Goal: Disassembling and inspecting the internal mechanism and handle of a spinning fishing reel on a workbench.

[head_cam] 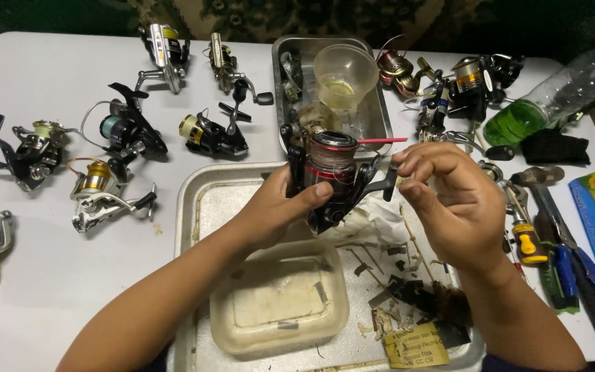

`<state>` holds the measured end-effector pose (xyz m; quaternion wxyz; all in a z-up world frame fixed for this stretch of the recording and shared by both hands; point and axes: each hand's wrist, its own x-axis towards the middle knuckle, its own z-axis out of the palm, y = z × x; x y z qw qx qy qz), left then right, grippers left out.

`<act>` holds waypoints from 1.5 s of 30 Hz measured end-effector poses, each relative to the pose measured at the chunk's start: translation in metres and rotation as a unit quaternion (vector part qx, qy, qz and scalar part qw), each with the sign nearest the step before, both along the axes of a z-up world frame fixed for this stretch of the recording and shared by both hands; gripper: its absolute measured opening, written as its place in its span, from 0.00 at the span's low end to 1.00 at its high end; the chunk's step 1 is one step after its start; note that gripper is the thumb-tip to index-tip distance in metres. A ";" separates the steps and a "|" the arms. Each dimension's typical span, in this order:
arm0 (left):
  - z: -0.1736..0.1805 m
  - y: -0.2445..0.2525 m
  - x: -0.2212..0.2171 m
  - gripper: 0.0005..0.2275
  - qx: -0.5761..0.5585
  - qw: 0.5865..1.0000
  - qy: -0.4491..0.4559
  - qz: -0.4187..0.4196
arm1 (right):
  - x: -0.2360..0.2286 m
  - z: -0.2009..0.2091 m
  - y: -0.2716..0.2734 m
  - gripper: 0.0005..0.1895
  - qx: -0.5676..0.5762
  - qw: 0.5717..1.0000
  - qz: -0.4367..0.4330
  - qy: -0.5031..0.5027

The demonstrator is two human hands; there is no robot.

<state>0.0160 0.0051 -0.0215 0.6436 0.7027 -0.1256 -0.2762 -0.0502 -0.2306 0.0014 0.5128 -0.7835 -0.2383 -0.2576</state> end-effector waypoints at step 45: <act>0.012 0.008 0.008 0.39 -0.036 0.990 -0.107 0.088 | 0.005 0.035 0.000 0.17 -0.224 0.955 0.023 0.194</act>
